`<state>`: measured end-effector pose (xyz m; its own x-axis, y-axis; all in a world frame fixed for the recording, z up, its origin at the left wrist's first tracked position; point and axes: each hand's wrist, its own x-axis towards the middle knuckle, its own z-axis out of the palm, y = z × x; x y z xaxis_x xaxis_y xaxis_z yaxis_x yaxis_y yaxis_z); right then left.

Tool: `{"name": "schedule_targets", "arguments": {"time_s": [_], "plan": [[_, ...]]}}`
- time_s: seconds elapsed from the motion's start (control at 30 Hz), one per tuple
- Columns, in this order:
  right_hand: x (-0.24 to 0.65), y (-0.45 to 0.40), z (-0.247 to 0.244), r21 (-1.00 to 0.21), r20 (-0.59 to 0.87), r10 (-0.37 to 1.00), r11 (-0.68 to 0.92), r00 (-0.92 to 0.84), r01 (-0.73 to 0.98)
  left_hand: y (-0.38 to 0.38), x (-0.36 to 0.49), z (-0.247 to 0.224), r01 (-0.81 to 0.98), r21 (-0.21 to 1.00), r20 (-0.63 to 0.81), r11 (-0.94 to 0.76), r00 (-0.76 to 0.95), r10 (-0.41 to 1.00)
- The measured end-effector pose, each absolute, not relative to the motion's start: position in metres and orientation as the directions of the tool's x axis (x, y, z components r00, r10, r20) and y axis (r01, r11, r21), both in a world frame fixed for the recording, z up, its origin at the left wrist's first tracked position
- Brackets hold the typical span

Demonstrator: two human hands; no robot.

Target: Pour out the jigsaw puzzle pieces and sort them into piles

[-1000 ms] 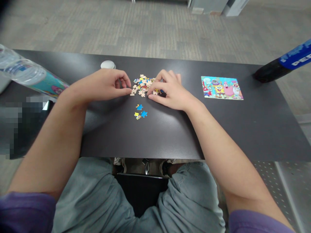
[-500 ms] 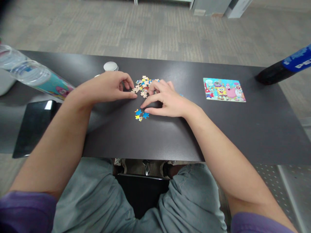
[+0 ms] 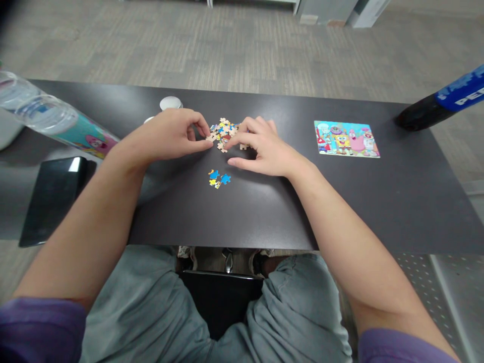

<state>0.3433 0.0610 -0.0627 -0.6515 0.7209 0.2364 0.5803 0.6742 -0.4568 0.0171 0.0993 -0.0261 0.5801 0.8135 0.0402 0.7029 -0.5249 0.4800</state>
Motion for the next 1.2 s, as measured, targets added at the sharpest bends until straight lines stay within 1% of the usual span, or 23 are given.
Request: {"name": "schedule_targets", "arguments": {"time_s": [0.03,0.1,0.17,0.2,0.27,0.33,0.43,0.53,0.67,0.73,0.8,0.87,0.93,1.07,1.2], "plan": [[0.343,0.061,-0.063,-0.455,0.24,0.722,0.674,-0.649,0.582,0.097,0.019,-0.023,0.682,0.52,0.038,-0.514,0.583,0.812],[0.343,0.061,-0.063,-0.454,0.243,0.73,0.668,-0.639,0.59,0.091,0.024,-0.019,0.591,0.641,0.026,-0.49,0.621,0.783],[0.341,0.061,-0.065,-0.457,0.258,0.739,0.661,-0.622,0.595,0.085,0.029,-0.016,0.439,0.781,0.01,-0.444,0.703,0.711],[0.341,0.062,-0.065,-0.462,0.273,0.742,0.659,-0.612,0.593,0.084,0.032,-0.016,0.368,0.833,0.002,-0.413,0.745,0.668],[0.339,0.062,-0.067,-0.471,0.308,0.738,0.667,-0.601,0.578,0.082,0.036,-0.017,0.274,0.891,-0.006,-0.363,0.805,0.594],[0.338,0.063,-0.067,-0.477,0.341,0.724,0.683,-0.6,0.553,0.082,0.037,-0.018,0.235,0.908,0.002,-0.346,0.825,0.565],[0.337,0.064,-0.067,-0.501,0.359,0.724,0.682,-0.589,0.532,0.085,0.036,-0.02,0.22,0.896,0.041,-0.387,0.825,0.564],[0.335,0.063,-0.065,-0.535,0.351,0.749,0.653,-0.561,0.536,0.087,0.036,-0.021,0.246,0.869,0.06,-0.429,0.808,0.587],[0.332,0.062,-0.063,-0.562,0.336,0.767,0.629,-0.546,0.538,0.088,0.035,-0.025,0.271,0.893,0.02,-0.36,0.775,0.632],[0.332,0.061,-0.062,-0.577,0.322,0.768,0.623,-0.554,0.528,0.09,0.032,-0.026,0.319,0.883,-0.021,-0.345,0.761,0.649],[0.333,0.061,-0.061,-0.592,0.3,0.764,0.619,-0.571,0.517,0.093,0.026,-0.024,0.437,0.817,-0.039,-0.375,0.692,0.721],[0.334,0.06,-0.059,-0.606,0.269,0.758,0.612,-0.594,0.508,0.097,0.017,-0.021,0.579,0.701,0.005,-0.417,0.58,0.814],[0.334,0.059,-0.058,-0.617,0.226,0.75,0.604,-0.622,0.504,0.101,0.01,-0.019,0.673,0.604,0.046,-0.427,0.505,0.862],[0.333,0.057,-0.059,-0.62,0.163,0.732,0.597,-0.661,0.509,0.104,0.004,-0.018,0.727,0.575,-0.023,-0.375,0.473,0.881],[0.331,0.057,-0.061,-0.607,0.164,0.744,0.593,-0.647,0.528,0.106,0.009,-0.022,0.785,0.502,-0.091,-0.363,0.465,0.881]]}}
